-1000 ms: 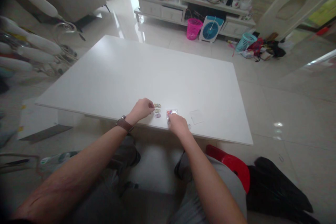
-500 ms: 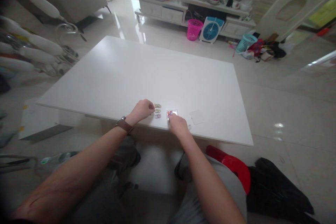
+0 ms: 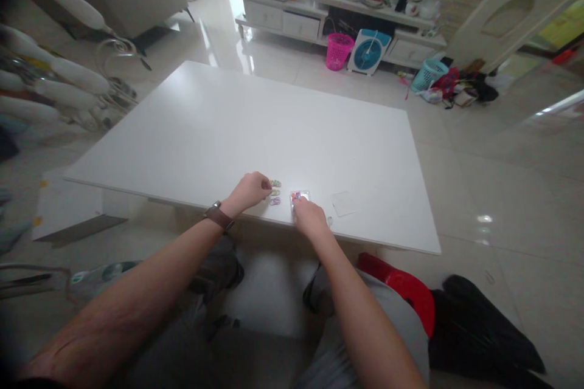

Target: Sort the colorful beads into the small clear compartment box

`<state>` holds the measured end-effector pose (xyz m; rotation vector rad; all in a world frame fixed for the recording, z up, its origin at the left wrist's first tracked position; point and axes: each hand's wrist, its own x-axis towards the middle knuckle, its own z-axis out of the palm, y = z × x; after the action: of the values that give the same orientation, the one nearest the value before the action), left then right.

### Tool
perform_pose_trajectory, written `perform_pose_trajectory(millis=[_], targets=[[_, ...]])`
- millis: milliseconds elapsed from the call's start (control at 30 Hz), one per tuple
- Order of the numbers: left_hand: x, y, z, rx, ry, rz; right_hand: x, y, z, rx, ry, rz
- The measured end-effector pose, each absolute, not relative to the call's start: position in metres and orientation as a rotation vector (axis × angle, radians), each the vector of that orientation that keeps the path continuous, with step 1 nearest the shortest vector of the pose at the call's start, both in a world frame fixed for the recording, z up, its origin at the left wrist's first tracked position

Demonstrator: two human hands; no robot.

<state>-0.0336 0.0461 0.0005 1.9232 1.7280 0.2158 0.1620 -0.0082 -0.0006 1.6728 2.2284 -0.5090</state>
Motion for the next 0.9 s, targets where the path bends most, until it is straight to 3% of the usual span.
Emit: perform_pose_trajectory(millis=[433, 900], targets=[[-0.0329, 0.0456, -0.0013, 1.938, 1.692, 0.228, 0.1614, -0.0093, -0.0058, 1.614, 2.262, -0.399], [-0.0338, 0.0470, -0.0040, 1.943, 1.672, 0.255, 0.1647, -0.0057, -0.0017, 1.646, 2.259, -0.542]])
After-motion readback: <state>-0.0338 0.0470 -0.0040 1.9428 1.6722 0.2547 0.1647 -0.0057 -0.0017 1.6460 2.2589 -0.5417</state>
